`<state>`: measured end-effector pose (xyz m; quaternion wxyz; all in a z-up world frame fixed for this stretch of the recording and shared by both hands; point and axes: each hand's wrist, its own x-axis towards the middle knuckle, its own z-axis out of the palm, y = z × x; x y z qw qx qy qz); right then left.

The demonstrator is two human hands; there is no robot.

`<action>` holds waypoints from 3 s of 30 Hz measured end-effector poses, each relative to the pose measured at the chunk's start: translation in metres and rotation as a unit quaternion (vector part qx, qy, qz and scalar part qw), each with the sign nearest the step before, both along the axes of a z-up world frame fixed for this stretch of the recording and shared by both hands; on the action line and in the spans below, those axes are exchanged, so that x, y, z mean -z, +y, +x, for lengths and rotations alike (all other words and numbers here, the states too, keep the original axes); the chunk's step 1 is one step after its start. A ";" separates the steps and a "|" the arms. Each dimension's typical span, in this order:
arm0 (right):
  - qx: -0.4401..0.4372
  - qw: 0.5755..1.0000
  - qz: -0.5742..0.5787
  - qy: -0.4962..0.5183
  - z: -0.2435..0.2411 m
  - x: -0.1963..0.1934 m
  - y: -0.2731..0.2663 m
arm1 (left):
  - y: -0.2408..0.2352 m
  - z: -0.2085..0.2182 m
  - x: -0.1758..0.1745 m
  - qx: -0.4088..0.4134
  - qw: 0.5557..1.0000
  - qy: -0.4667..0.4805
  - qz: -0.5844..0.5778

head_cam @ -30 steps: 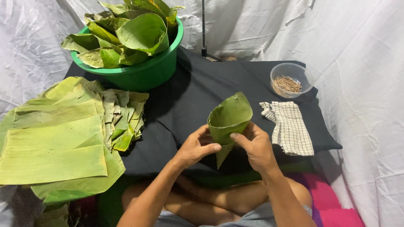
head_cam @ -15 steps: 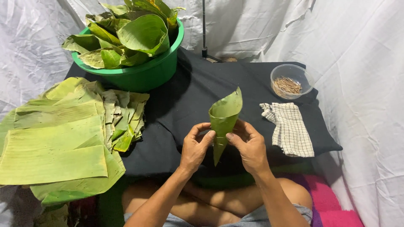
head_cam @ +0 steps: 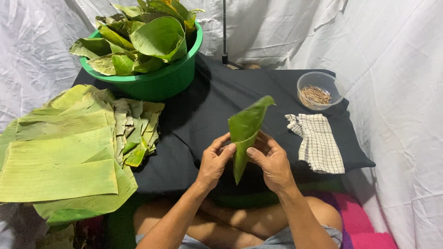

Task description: Cleaning banana leaves with a cloth and folding them into cone shapes, then securing them with toothpicks.

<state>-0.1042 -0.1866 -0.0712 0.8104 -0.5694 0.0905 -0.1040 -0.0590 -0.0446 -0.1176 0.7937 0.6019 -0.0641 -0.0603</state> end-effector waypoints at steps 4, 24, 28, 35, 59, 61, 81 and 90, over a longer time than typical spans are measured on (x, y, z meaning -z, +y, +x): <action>0.037 0.999 -0.035 -0.006 0.007 0.009 -0.002 | 0.005 0.003 0.004 -0.054 0.998 -0.017 -0.003; 0.022 0.999 0.010 0.031 0.013 0.013 0.010 | 0.022 -0.002 -0.012 0.007 0.999 -0.032 0.026; -0.014 0.999 -0.003 0.030 0.013 0.015 0.009 | 0.039 0.005 0.003 -0.027 0.997 -0.018 0.068; -0.103 0.991 -0.056 0.065 0.026 -0.005 0.012 | 0.071 0.003 -0.045 0.018 0.984 -0.122 0.128; -0.116 0.921 -0.199 -0.315 0.206 -0.172 0.095 | 0.137 0.166 -0.218 -0.119 0.885 -0.411 0.186; -0.120 0.918 -0.194 -0.325 0.220 -0.173 0.100 | 0.140 0.182 -0.216 -0.129 0.891 -0.383 0.208; -0.064 0.910 -0.316 -0.262 0.290 -0.099 0.097 | 0.172 0.281 -0.130 -0.180 0.767 -0.382 0.484; -0.082 0.926 -0.284 -0.235 0.295 -0.087 0.098 | 0.170 0.278 -0.128 -0.169 0.783 -0.384 0.459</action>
